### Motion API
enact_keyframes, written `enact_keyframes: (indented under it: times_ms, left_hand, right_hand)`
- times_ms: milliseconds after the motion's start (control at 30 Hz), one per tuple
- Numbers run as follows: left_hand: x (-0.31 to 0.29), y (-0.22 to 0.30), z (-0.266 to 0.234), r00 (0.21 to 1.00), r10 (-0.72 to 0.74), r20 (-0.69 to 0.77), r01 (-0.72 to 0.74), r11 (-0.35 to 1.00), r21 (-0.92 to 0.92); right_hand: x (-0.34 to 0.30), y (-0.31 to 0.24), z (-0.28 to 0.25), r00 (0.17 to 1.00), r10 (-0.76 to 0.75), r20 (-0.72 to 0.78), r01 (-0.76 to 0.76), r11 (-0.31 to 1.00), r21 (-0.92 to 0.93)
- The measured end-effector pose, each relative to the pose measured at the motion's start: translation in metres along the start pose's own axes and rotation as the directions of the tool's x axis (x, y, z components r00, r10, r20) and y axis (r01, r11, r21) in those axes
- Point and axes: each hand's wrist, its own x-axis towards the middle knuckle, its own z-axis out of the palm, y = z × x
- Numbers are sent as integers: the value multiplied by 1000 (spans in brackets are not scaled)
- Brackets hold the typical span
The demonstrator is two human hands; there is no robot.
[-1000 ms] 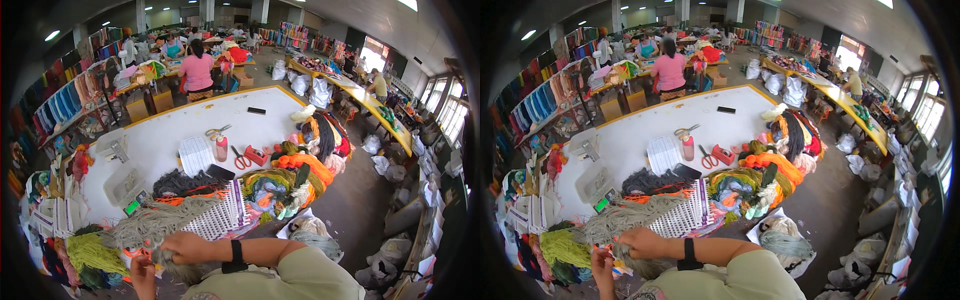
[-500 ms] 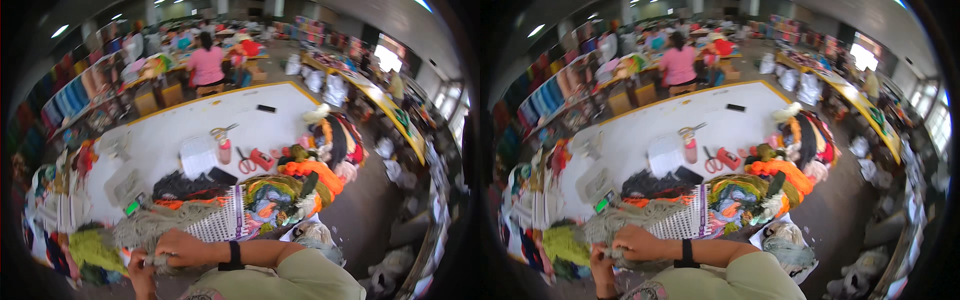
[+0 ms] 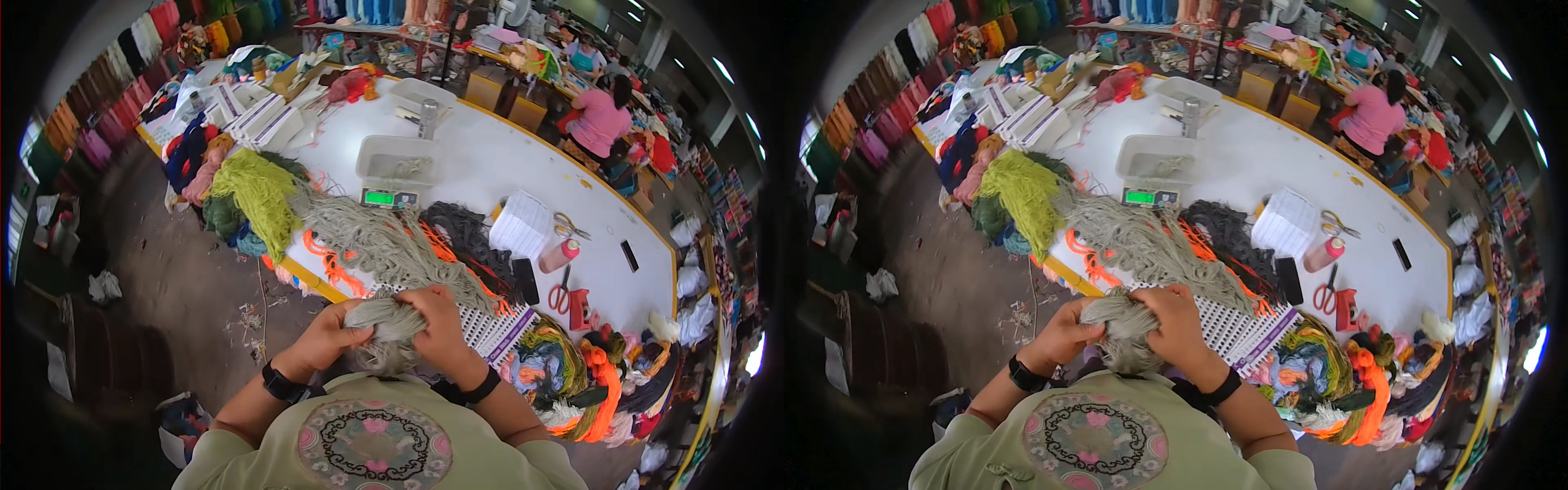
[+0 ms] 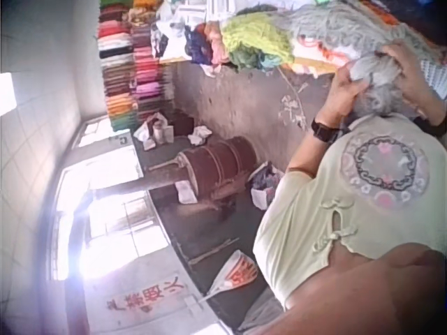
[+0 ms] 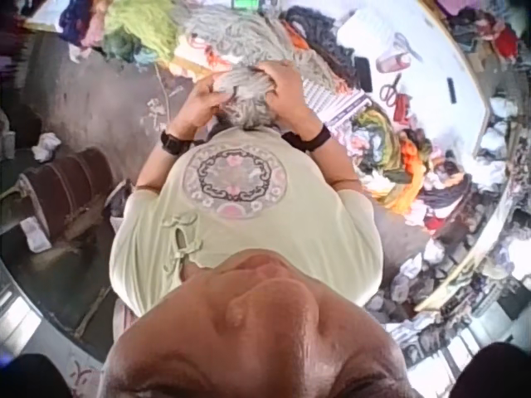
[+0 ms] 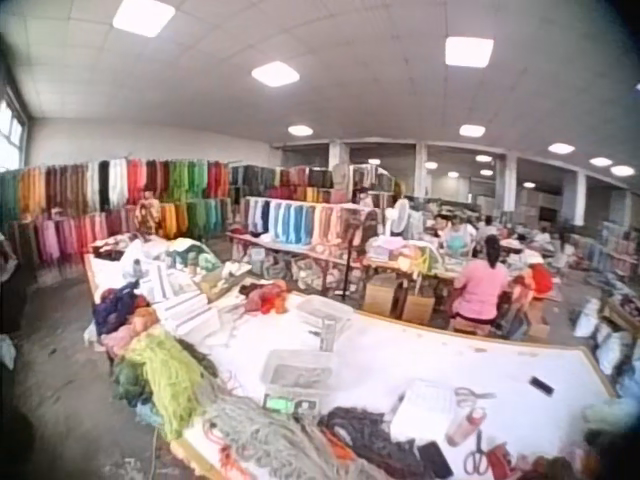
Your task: Sorting and measuring colorful yarn at a garment factory workstation.
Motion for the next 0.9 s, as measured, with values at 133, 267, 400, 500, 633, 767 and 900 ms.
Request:
enact_keyframes:
  times_ms: [133, 267, 400, 500, 633, 767, 900]
  left_hand:
    - [-23, 25, -27, 982, 190, -16, -180, 954, 240]
    - [-46, 44, -92, 896, 436, -89, -445, 879, -172]
    - [-84, 88, -145, 926, 360, -115, -366, 930, -38]
    - [-85, 106, -170, 926, 378, -10, -326, 810, 487]
    - [-77, 129, -191, 959, 264, 105, -253, 624, 739]
    - [-81, 168, -215, 994, 89, 64, -103, 548, 830]
    - [-82, 170, -266, 914, -244, 325, 49, 860, 509]
  right_hand:
    - [23, 8, 43, 926, 348, 147, -356, 677, 644]
    - [56, 1, 87, 952, 79, 295, -306, 263, 915]
    - [99, -6, 135, 910, 106, 401, -370, 646, 668]
    - [136, -22, 149, 925, 19, 378, -263, 751, 606]
    - [171, -82, 176, 861, -93, 500, -201, 841, 503]
    - [175, -78, 201, 847, 161, 507, -374, 858, 352]
    - [206, -123, 180, 874, 303, 379, -480, 662, 576]
